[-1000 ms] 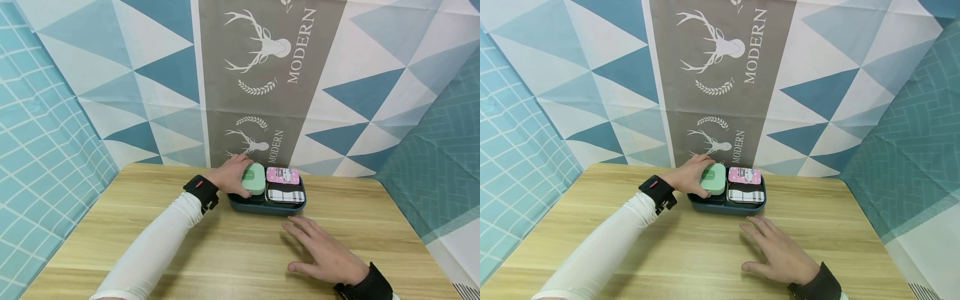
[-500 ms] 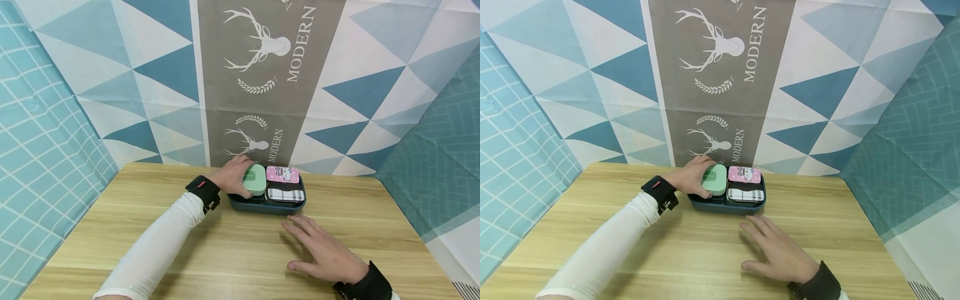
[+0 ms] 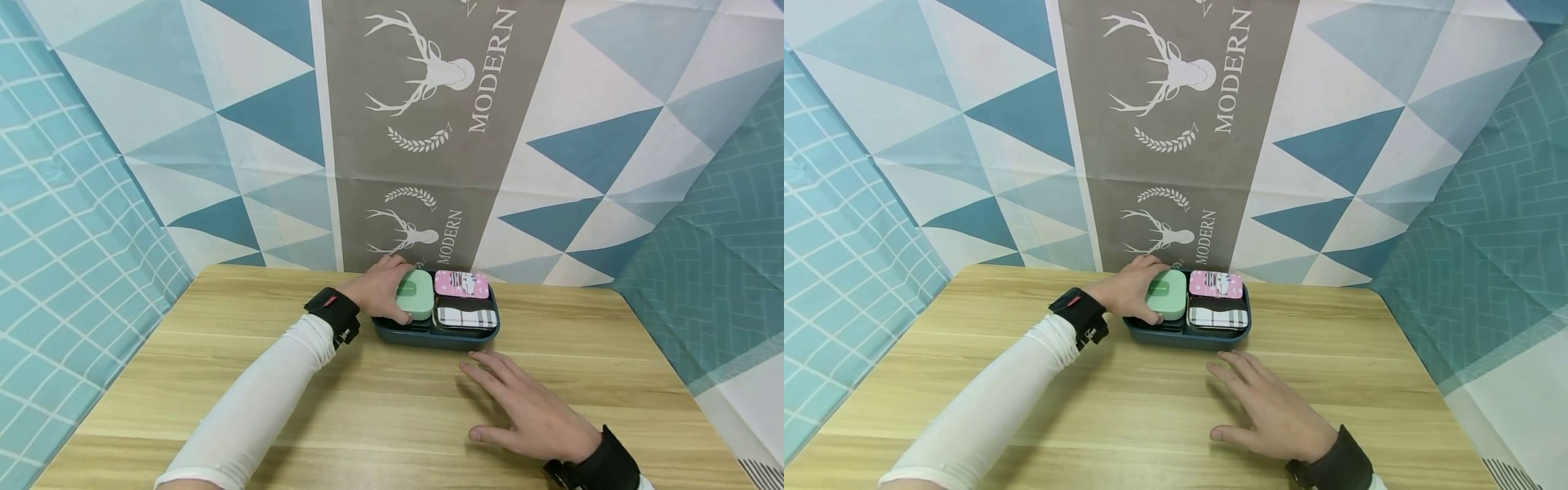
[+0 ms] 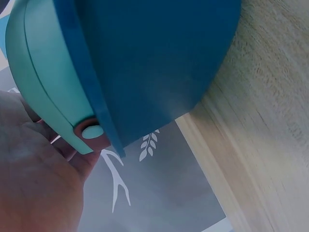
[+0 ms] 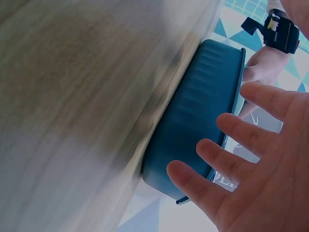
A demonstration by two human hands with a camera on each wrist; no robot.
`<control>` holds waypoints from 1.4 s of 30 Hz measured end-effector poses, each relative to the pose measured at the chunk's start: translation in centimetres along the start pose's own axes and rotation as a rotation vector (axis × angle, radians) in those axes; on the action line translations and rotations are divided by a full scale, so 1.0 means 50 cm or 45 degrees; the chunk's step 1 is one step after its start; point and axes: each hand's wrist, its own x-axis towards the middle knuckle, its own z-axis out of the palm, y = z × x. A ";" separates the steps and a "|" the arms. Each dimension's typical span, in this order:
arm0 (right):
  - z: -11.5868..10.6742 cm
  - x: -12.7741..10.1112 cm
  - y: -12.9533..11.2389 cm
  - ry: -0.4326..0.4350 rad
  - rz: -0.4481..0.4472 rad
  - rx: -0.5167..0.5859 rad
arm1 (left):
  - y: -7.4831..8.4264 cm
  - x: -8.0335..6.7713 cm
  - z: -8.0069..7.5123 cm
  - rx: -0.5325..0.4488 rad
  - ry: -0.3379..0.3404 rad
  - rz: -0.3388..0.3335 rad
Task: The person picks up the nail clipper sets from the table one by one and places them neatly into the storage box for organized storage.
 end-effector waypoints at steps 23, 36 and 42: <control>0.003 0.000 -0.002 0.013 -0.039 -0.025 | -0.004 0.002 0.009 -0.005 -0.026 -0.004; -0.002 0.000 -0.015 0.015 -0.073 -0.028 | -0.002 -0.002 0.012 0.021 -0.038 -0.022; -0.006 0.001 -0.019 0.009 -0.063 -0.013 | 0.001 -0.009 0.013 -0.009 -0.019 -0.022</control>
